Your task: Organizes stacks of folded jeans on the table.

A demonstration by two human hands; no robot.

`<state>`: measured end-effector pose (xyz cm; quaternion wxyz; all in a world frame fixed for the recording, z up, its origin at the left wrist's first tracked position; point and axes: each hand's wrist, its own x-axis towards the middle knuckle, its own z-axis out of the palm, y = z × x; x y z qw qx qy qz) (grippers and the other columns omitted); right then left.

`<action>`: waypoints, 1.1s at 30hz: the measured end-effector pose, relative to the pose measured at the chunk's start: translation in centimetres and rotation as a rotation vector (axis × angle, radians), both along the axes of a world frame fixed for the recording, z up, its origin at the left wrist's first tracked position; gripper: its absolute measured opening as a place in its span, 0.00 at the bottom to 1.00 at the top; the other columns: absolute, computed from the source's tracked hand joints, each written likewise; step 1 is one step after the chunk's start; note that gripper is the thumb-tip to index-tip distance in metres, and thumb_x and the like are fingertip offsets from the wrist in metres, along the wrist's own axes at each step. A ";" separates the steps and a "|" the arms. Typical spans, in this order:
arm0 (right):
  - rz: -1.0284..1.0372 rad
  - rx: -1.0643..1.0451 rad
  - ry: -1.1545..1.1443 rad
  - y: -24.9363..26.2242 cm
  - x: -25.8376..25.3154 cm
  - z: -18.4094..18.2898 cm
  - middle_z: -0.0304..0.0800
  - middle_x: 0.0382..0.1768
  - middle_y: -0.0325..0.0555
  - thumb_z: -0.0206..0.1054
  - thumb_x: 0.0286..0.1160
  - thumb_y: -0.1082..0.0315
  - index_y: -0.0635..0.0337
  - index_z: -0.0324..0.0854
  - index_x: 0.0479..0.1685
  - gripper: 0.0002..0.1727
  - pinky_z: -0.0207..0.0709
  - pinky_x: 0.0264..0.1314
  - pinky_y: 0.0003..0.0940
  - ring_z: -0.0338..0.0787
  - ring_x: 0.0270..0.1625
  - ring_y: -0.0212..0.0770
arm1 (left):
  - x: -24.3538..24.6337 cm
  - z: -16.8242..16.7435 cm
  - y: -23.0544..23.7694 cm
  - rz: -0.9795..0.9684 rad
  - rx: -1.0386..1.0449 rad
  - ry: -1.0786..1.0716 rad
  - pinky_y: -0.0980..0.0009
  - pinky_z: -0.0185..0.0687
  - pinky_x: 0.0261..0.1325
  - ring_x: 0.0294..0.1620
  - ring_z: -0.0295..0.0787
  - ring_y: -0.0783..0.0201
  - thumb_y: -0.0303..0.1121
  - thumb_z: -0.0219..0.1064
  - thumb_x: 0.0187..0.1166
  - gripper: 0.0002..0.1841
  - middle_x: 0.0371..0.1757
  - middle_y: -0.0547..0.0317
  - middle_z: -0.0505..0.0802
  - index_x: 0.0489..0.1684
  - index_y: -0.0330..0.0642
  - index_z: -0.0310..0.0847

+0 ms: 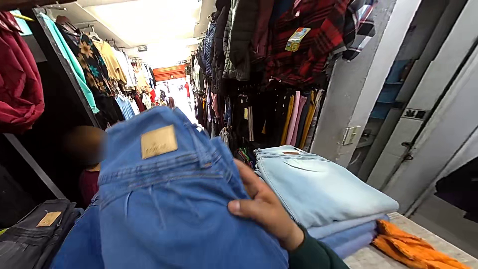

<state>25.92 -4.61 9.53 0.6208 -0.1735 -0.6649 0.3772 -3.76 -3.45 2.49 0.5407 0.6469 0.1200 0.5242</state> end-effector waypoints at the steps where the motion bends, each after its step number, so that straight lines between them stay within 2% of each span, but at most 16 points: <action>1: -0.063 -0.012 0.031 0.3 1.1 0.0 0.91 0.60 0.30 0.69 0.71 0.71 0.39 0.66 0.83 0.37 0.87 0.60 0.27 0.91 0.56 0.26 | 1.3 1.9 0.3 0.077 -0.059 0.007 0.76 0.88 0.63 0.55 0.93 0.79 0.30 0.69 0.81 0.14 0.54 0.76 0.97 0.62 0.58 0.85; 2: -0.148 -0.032 0.056 0.6 1.9 0.0 0.92 0.58 0.32 0.67 0.70 0.74 0.38 0.66 0.83 0.38 0.89 0.54 0.28 0.93 0.52 0.28 | 2.7 4.0 0.7 0.204 -0.135 0.036 0.75 0.92 0.55 0.47 0.95 0.77 0.23 0.65 0.77 0.14 0.45 0.73 0.98 0.56 0.50 0.80; 3: -0.242 -0.061 0.066 1.1 2.6 -0.1 0.91 0.58 0.35 0.65 0.70 0.74 0.38 0.66 0.84 0.38 0.90 0.50 0.29 0.93 0.50 0.30 | 3.9 5.3 1.7 0.298 -0.180 0.105 0.73 0.93 0.52 0.44 0.95 0.75 0.24 0.64 0.74 0.16 0.43 0.70 0.97 0.59 0.43 0.73; 5: -0.425 -0.158 0.017 2.9 4.0 -1.4 0.90 0.62 0.39 0.63 0.78 0.70 0.35 0.63 0.88 0.36 0.91 0.46 0.35 0.94 0.49 0.36 | 6.3 5.7 5.0 0.444 -0.187 0.277 0.71 0.94 0.52 0.47 0.94 0.72 0.33 0.70 0.70 0.30 0.48 0.61 0.94 0.72 0.33 0.66; 7: -0.591 -0.318 -0.113 5.6 5.5 -3.9 0.92 0.59 0.46 0.65 0.83 0.63 0.41 0.63 0.87 0.32 0.90 0.48 0.45 0.94 0.49 0.44 | 8.0 4.4 8.0 0.548 -0.171 0.502 0.65 0.87 0.65 0.60 0.90 0.64 0.37 0.69 0.75 0.36 0.63 0.47 0.89 0.82 0.30 0.61; 8: -0.662 -0.406 -0.204 6.8 6.2 -5.2 0.92 0.56 0.51 0.66 0.84 0.61 0.48 0.66 0.84 0.29 0.88 0.52 0.51 0.94 0.49 0.48 | 8.6 3.5 8.9 0.570 -0.181 0.613 0.58 0.79 0.74 0.70 0.84 0.56 0.39 0.66 0.80 0.36 0.71 0.38 0.85 0.85 0.28 0.59; 9: -0.705 -0.489 -0.279 7.8 6.6 -6.0 0.92 0.53 0.56 0.66 0.84 0.58 0.55 0.69 0.81 0.28 0.85 0.56 0.55 0.93 0.50 0.51 | 9.1 2.8 9.6 0.594 -0.195 0.692 0.52 0.72 0.79 0.75 0.80 0.49 0.40 0.62 0.85 0.33 0.74 0.32 0.82 0.84 0.27 0.60; 10: -0.732 -0.547 -0.336 8.3 6.7 -6.2 0.91 0.53 0.58 0.65 0.85 0.56 0.60 0.70 0.79 0.28 0.83 0.59 0.56 0.92 0.51 0.52 | 9.5 2.2 9.9 0.625 -0.214 0.728 0.49 0.70 0.79 0.76 0.79 0.46 0.41 0.58 0.88 0.30 0.73 0.30 0.82 0.82 0.26 0.63; 12: -0.784 -0.554 -0.422 8.2 6.4 -5.8 0.91 0.51 0.60 0.62 0.88 0.55 0.63 0.69 0.78 0.27 0.82 0.59 0.56 0.92 0.50 0.53 | 9.5 1.6 10.2 0.643 -0.236 0.725 0.50 0.68 0.80 0.77 0.78 0.46 0.42 0.53 0.91 0.29 0.74 0.30 0.81 0.82 0.26 0.65; 14: -0.827 -0.487 -0.468 7.9 6.1 -5.8 0.91 0.50 0.61 0.62 0.88 0.56 0.62 0.69 0.79 0.27 0.83 0.56 0.58 0.92 0.48 0.54 | 9.3 1.3 9.8 0.633 -0.235 0.685 0.54 0.71 0.78 0.74 0.80 0.51 0.41 0.51 0.91 0.28 0.73 0.33 0.83 0.81 0.27 0.65; 17: -0.838 -0.435 -0.425 8.2 6.8 -5.6 0.92 0.48 0.55 0.63 0.87 0.57 0.57 0.73 0.77 0.24 0.83 0.53 0.55 0.92 0.45 0.49 | 9.4 1.9 9.4 0.612 -0.221 0.645 0.60 0.76 0.72 0.68 0.84 0.57 0.41 0.50 0.92 0.26 0.68 0.37 0.85 0.80 0.29 0.65; 21: -0.882 -0.437 -0.375 8.1 7.4 -5.1 0.92 0.38 0.50 0.69 0.83 0.60 0.57 0.77 0.71 0.21 0.83 0.44 0.48 0.90 0.36 0.44 | 9.7 2.2 9.1 0.600 -0.164 0.732 0.55 0.76 0.73 0.68 0.85 0.53 0.42 0.51 0.91 0.28 0.67 0.35 0.86 0.82 0.28 0.63; 28: -0.939 -0.434 -0.498 7.4 6.8 -4.8 0.90 0.37 0.51 0.68 0.83 0.57 0.60 0.77 0.70 0.22 0.81 0.43 0.49 0.88 0.35 0.46 | 9.0 1.5 9.3 0.601 -0.186 0.742 0.52 0.77 0.70 0.64 0.87 0.52 0.43 0.54 0.91 0.26 0.62 0.37 0.88 0.78 0.30 0.69; 30: -0.956 -0.428 -0.489 7.2 6.7 -4.9 0.90 0.38 0.52 0.69 0.83 0.57 0.60 0.78 0.68 0.22 0.81 0.44 0.49 0.88 0.36 0.46 | 8.7 0.6 9.2 0.618 -0.175 0.629 0.57 0.81 0.63 0.55 0.89 0.58 0.41 0.56 0.90 0.24 0.56 0.41 0.90 0.72 0.30 0.72; 32: -0.942 -0.429 -0.467 7.0 6.7 -5.1 0.92 0.45 0.54 0.68 0.84 0.57 0.61 0.79 0.68 0.22 0.83 0.50 0.52 0.91 0.43 0.49 | 8.3 -1.0 8.9 0.675 -0.099 0.445 0.71 0.82 0.49 0.42 0.87 0.71 0.36 0.57 0.86 0.19 0.44 0.50 0.90 0.65 0.28 0.72; 33: -0.916 -0.436 -0.446 6.8 6.8 -5.3 0.92 0.49 0.55 0.67 0.84 0.58 0.62 0.78 0.69 0.22 0.83 0.54 0.53 0.92 0.47 0.49 | 8.1 -1.9 8.9 0.691 -0.045 0.348 0.78 0.80 0.49 0.42 0.85 0.76 0.34 0.56 0.83 0.21 0.44 0.52 0.88 0.66 0.24 0.69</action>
